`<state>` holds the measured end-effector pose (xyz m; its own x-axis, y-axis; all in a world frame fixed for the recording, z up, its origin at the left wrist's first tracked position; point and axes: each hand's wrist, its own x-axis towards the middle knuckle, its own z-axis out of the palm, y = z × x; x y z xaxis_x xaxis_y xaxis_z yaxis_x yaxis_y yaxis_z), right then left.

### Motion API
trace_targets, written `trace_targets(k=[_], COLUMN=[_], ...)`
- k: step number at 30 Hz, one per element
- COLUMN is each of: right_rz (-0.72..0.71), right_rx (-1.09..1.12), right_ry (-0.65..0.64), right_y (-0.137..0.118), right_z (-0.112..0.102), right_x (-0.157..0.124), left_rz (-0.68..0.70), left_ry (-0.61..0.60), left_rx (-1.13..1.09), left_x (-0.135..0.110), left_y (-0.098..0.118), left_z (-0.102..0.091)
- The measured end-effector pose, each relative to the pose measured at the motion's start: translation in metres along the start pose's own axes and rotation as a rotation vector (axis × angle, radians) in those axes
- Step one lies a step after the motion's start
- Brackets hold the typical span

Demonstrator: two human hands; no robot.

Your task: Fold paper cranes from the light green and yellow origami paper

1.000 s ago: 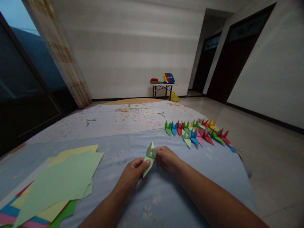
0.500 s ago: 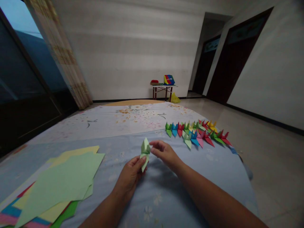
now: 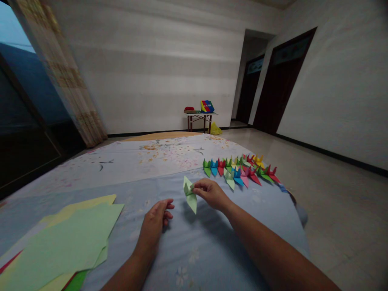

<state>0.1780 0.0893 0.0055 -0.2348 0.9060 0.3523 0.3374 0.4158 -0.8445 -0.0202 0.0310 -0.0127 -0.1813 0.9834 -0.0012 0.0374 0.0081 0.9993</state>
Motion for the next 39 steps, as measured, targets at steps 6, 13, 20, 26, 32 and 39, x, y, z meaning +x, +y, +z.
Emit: trace_targets(k=[6, 13, 20, 26, 32, 39], right_rz=[0.089, 0.113, 0.09, 0.074, 0.044, -0.047], right_rx=[-0.182, -0.204, -0.202, -0.209, -0.181, -0.523], right_ry=[0.094, 0.126, 0.147, 0.155, 0.12, 0.069], right_y=[0.023, 0.04, 0.039, 0.04, 0.042, 0.036], right_z=[-0.029, -0.041, -0.04, -0.043, -0.049, -0.055], right_x=[-0.014, -0.026, -0.029, -0.028, -0.018, 0.044], left_rz=[0.063, 0.097, 0.123, 0.099, 0.097, 0.094], left_ry=[-0.03, -0.074, -0.096, -0.09, -0.092, -0.124], left_rx=[0.108, 0.187, 0.244, 0.234, 0.246, 0.278], left_x=[-0.004, -0.003, -0.001, -0.003, -0.001, -0.002], left_y=[0.005, 0.0, -0.004, -0.002, -0.006, -0.008], left_z=[0.004, 0.004, 0.001, 0.002, 0.003, 0.005])
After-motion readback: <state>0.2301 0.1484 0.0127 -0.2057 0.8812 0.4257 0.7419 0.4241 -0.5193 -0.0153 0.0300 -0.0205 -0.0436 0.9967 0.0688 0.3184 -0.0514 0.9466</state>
